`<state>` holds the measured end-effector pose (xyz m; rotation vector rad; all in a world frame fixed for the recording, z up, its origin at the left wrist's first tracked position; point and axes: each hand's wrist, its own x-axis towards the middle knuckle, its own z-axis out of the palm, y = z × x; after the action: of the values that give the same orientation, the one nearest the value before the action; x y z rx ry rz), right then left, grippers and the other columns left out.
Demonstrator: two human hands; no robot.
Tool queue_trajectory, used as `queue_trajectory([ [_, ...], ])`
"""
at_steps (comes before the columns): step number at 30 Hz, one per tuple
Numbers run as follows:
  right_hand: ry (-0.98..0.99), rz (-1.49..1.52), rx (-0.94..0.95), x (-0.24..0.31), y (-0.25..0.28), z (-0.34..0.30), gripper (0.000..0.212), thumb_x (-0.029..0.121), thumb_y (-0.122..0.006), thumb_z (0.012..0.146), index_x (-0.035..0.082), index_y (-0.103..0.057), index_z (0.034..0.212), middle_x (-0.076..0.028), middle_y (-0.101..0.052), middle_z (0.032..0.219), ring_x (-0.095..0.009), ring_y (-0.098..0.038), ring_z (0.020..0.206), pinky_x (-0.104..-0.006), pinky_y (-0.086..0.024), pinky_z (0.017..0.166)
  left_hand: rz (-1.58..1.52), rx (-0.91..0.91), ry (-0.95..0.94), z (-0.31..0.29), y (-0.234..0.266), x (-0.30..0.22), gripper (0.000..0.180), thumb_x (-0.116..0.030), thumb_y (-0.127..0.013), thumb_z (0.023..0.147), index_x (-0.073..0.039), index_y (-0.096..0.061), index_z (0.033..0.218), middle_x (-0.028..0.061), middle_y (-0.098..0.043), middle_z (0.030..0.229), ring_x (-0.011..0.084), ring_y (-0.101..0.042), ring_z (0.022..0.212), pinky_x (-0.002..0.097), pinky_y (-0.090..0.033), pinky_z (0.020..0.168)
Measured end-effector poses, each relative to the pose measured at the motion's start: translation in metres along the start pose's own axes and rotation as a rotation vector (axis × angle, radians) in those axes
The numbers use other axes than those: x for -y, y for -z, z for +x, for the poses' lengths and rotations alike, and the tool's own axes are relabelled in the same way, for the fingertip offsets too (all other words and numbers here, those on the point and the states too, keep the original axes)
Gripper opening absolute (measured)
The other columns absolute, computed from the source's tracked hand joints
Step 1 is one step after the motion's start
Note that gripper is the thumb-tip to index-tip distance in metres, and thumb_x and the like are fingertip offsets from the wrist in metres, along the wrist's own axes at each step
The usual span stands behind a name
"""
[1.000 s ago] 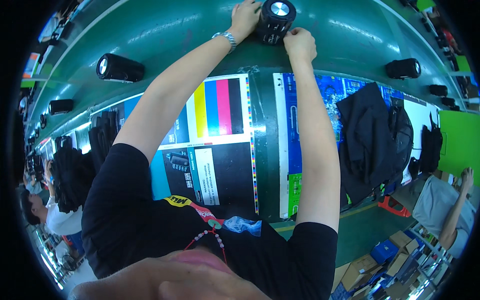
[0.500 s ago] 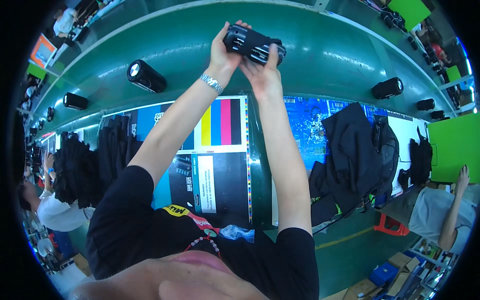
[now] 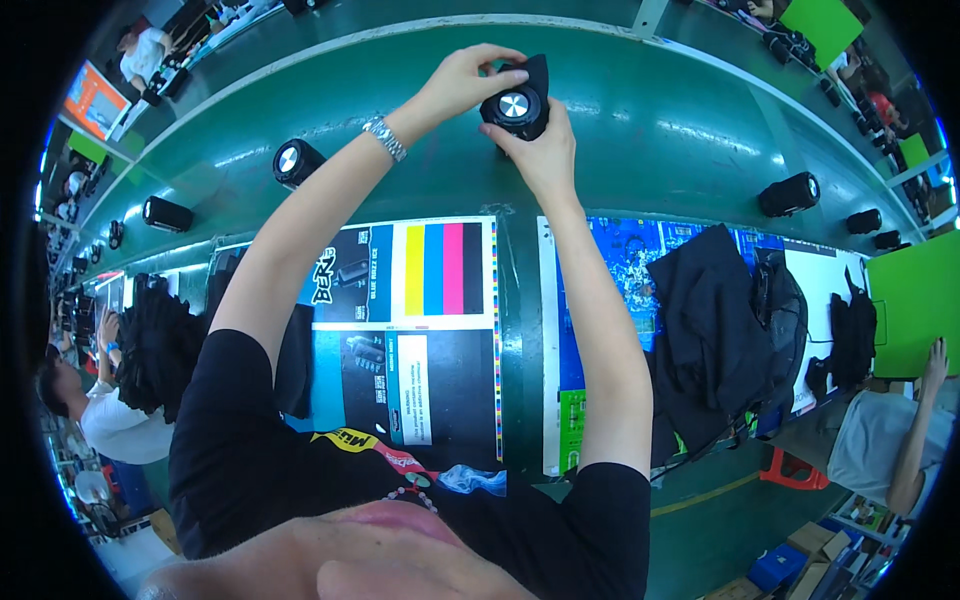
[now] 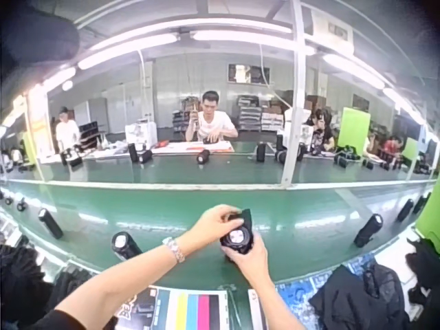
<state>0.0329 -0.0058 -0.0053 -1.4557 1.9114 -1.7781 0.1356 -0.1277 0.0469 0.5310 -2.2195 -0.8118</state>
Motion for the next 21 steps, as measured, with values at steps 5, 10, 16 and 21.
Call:
queue_trajectory([
  [5,-0.133,0.062,0.001,-0.007,0.006,0.011,0.070,0.037,-0.085,0.061,-0.005,-0.055,0.108,-0.017,-0.066,0.098,-0.024,-0.066,0.087,-0.0324,-0.052,0.077,0.156,0.074,-0.002,0.017,-0.004,0.016,0.027,-0.028,-0.074,0.077,-0.003,-0.070,0.087,0.0078,-0.065,0.085,0.0160,-0.058,0.072,0.0290,-0.048,0.064],
  [10,-0.142,0.087,0.056,-0.023,0.017,0.024,0.075,0.043,-0.085,0.058,-0.006,-0.058,0.109,-0.018,-0.067,0.098,-0.022,-0.066,0.090,-0.0304,-0.052,0.079,0.429,-0.074,-0.326,0.018,-0.006,0.004,0.021,-0.022,-0.069,0.080,-0.001,-0.065,0.079,0.0111,-0.060,0.074,0.0262,-0.057,0.065,0.0343,-0.045,0.058],
  [16,-0.192,0.061,0.116,-0.034,0.023,0.040,0.074,0.046,-0.084,0.058,-0.006,-0.061,0.105,-0.015,-0.067,0.095,-0.020,-0.066,0.087,-0.0287,-0.052,0.077,0.413,-0.035,-0.537,0.032,0.000,-0.016,0.020,-0.021,-0.066,0.084,-0.001,-0.065,0.082,0.0117,-0.060,0.071,0.0229,-0.057,0.061,0.0322,-0.044,0.056],
  [21,-0.275,0.053,0.208,-0.038,0.037,0.048,0.081,0.048,-0.084,0.058,-0.007,-0.057,0.112,-0.015,-0.067,0.099,-0.020,-0.065,0.091,-0.0285,-0.051,0.080,0.250,0.090,-0.283,0.015,-0.015,-0.017,0.019,-0.019,-0.067,0.085,0.000,-0.066,0.086,0.0062,-0.059,0.068,0.0111,-0.052,0.062,0.0240,-0.042,0.058],
])
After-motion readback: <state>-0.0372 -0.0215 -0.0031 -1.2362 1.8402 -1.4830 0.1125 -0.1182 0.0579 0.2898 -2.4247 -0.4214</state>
